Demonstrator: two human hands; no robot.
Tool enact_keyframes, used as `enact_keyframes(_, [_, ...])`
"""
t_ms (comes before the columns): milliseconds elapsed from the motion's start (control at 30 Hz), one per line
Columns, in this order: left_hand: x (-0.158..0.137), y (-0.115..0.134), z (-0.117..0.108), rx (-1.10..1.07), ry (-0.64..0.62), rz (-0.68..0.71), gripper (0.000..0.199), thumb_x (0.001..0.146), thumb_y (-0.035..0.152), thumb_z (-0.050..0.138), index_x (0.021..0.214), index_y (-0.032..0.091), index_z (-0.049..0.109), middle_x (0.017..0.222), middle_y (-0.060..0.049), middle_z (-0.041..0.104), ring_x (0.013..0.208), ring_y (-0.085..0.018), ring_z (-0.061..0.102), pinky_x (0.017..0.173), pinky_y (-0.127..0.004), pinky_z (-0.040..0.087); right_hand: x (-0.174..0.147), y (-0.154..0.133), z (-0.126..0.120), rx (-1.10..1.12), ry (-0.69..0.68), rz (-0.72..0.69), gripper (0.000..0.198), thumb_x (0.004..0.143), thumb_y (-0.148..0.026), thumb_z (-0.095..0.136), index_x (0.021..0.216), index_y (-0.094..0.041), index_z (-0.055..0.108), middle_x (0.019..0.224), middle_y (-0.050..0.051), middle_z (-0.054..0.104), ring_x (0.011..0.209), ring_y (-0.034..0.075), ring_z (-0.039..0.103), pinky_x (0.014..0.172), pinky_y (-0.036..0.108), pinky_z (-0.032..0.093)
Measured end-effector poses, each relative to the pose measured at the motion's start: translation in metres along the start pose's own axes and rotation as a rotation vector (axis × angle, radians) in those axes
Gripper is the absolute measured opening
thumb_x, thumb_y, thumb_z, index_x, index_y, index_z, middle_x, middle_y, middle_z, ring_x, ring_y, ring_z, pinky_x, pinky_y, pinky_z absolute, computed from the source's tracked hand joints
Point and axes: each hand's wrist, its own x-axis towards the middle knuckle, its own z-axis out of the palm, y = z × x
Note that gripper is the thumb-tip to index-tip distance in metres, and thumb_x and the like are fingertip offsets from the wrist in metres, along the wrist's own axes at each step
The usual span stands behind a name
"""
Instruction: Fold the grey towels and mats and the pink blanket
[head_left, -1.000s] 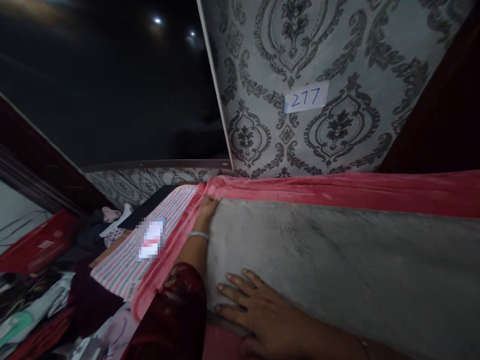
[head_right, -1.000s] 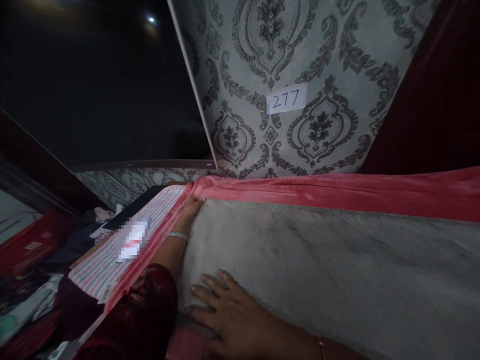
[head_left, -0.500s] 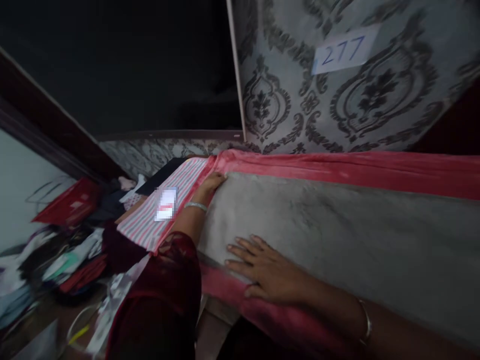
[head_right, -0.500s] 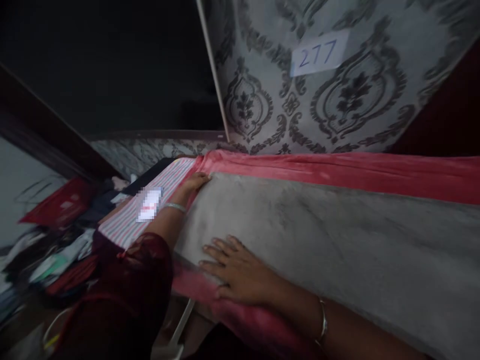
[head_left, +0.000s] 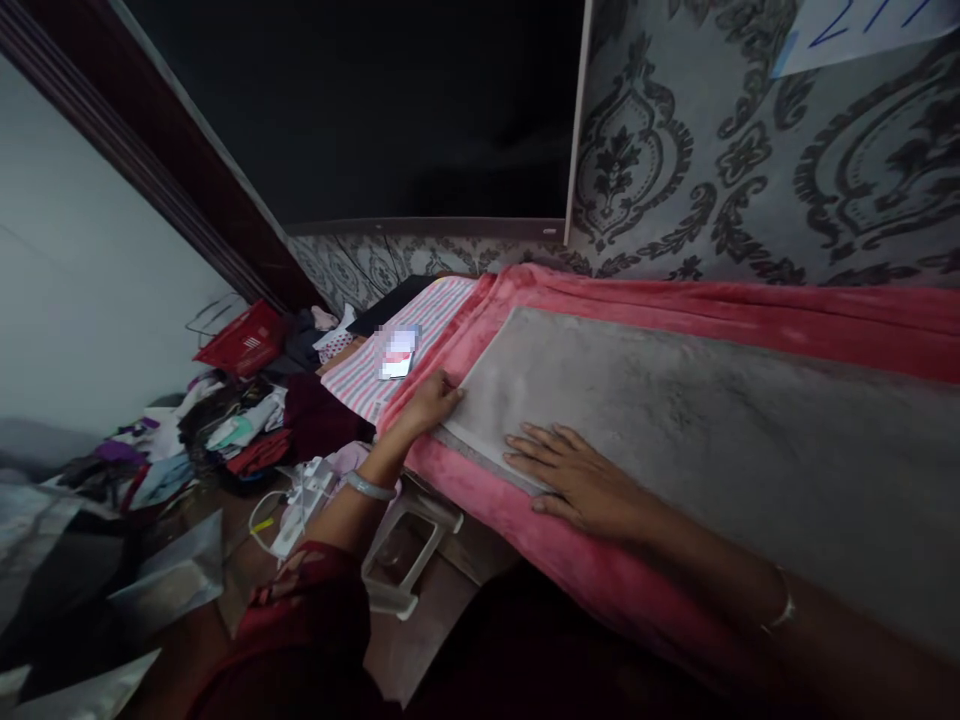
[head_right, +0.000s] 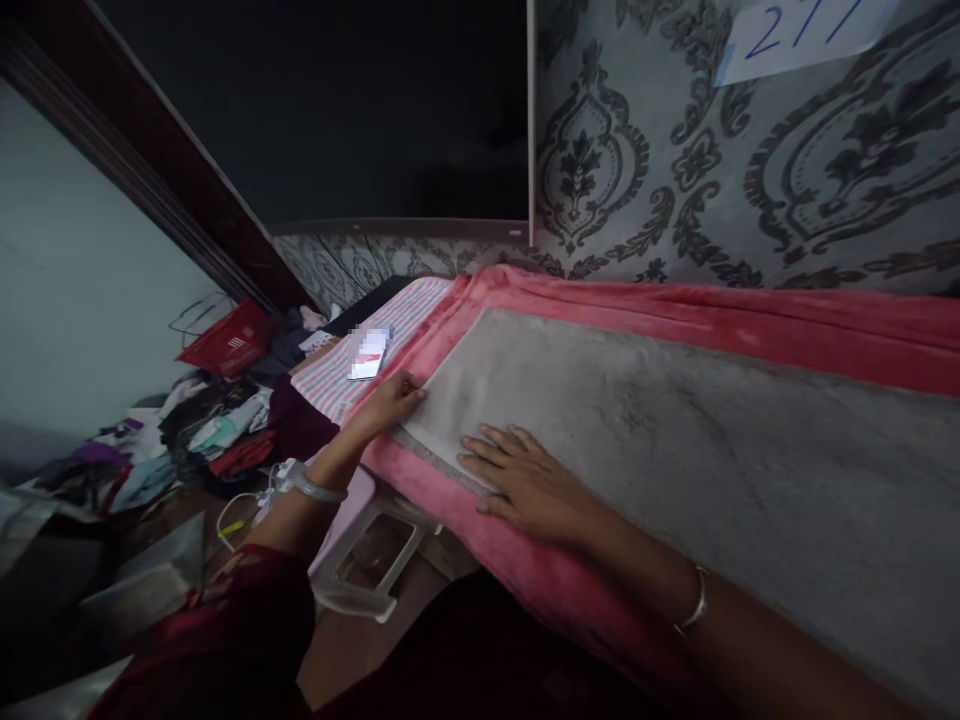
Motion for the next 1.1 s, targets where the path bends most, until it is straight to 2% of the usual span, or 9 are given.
enact_keyframes(133, [-0.007,-0.002,-0.002,0.072,-0.062,0.001,0.023,0.082,0.036,0.058,0.066,0.021,0.052,0.062,0.002,0.049,0.064,-0.015,0.048,0.058,-0.028,0.035,0.004,-0.004,-0.001,0.008,0.048,0.045,0.051,0.100,-0.040,0.052,0.150,-0.029,0.048,0.154,0.006,0.048,0.145,0.027,0.036,0.116,0.054,0.030])
enact_keyframes(267, [-0.011,-0.008,-0.005,0.005,-0.064,-0.008,0.025,0.081,0.037,0.057,0.063,0.021,0.050,0.059,0.003,0.044,0.062,-0.014,0.044,0.058,-0.027,0.032,0.004,-0.009,0.002,0.003,0.101,0.039,0.048,0.098,-0.031,0.051,0.146,-0.025,0.053,0.149,0.008,0.054,0.141,0.027,0.042,0.113,0.052,0.034])
enact_keyframes(400, [-0.013,-0.012,-0.004,-0.061,-0.044,0.009,0.023,0.079,0.032,0.057,0.061,0.021,0.046,0.059,0.005,0.041,0.060,-0.013,0.041,0.057,-0.026,0.032,0.002,-0.007,0.003,0.031,0.121,-0.001,0.042,0.101,-0.030,0.046,0.140,-0.025,0.059,0.145,0.007,0.058,0.140,0.025,0.042,0.112,0.051,0.036])
enact_keyframes(533, [-0.015,-0.008,-0.002,0.071,-0.037,0.059,0.022,0.079,0.023,0.057,0.061,0.021,0.044,0.061,0.004,0.044,0.060,-0.012,0.042,0.059,-0.027,0.032,0.010,-0.002,-0.003,0.070,0.112,-0.008,0.042,0.101,-0.033,0.047,0.140,-0.024,0.060,0.142,0.008,0.060,0.137,0.024,0.047,0.113,0.048,0.038])
enact_keyframes(667, [-0.017,-0.007,-0.004,0.156,-0.016,0.062,0.014,0.078,0.018,0.058,0.068,0.020,0.048,0.065,0.004,0.049,0.064,-0.013,0.047,0.061,-0.026,0.035,0.020,-0.009,-0.002,-0.003,0.055,0.053,0.058,0.099,-0.043,0.054,0.153,-0.026,0.045,0.159,0.007,0.041,0.150,0.031,0.027,0.120,0.057,0.024])
enact_keyframes(767, [-0.011,-0.007,-0.008,0.117,-0.055,0.021,0.006,0.079,0.018,0.059,0.086,0.018,0.058,0.067,0.004,0.054,0.063,-0.013,0.051,0.060,-0.025,0.038,0.021,-0.017,0.006,-0.032,-0.028,0.045,0.066,0.097,-0.052,0.055,0.157,-0.029,0.038,0.165,0.005,0.026,0.154,0.032,0.013,0.123,0.059,0.011])
enact_keyframes(900, [0.019,0.007,-0.010,0.003,-0.161,-0.060,0.037,0.085,0.032,0.062,0.119,0.016,0.059,0.073,0.002,0.064,0.065,-0.016,0.061,0.060,-0.025,0.045,0.027,-0.017,-0.002,0.025,-0.086,0.021,0.067,0.097,-0.056,0.053,0.157,-0.031,0.037,0.165,0.005,0.027,0.154,0.031,0.016,0.123,0.057,0.012])
enact_keyframes(1000, [0.059,0.032,-0.004,0.033,-0.151,-0.059,0.036,0.086,0.038,0.063,0.115,0.016,0.065,0.093,-0.005,0.073,0.082,-0.019,0.068,0.069,-0.026,0.050,0.043,-0.013,-0.018,0.061,-0.059,0.007,0.056,0.099,-0.052,0.052,0.151,-0.030,0.048,0.159,0.006,0.041,0.149,0.029,0.031,0.121,0.052,0.021])
enact_keyframes(1100, [0.105,0.059,0.008,0.091,-0.124,-0.053,0.029,0.086,0.036,0.064,0.104,0.014,0.070,0.101,-0.010,0.075,0.088,-0.021,0.070,0.073,-0.027,0.052,0.059,-0.010,-0.021,0.057,-0.020,0.014,0.059,0.098,-0.051,0.055,0.153,-0.029,0.045,0.160,0.007,0.039,0.151,0.030,0.025,0.122,0.054,0.018])
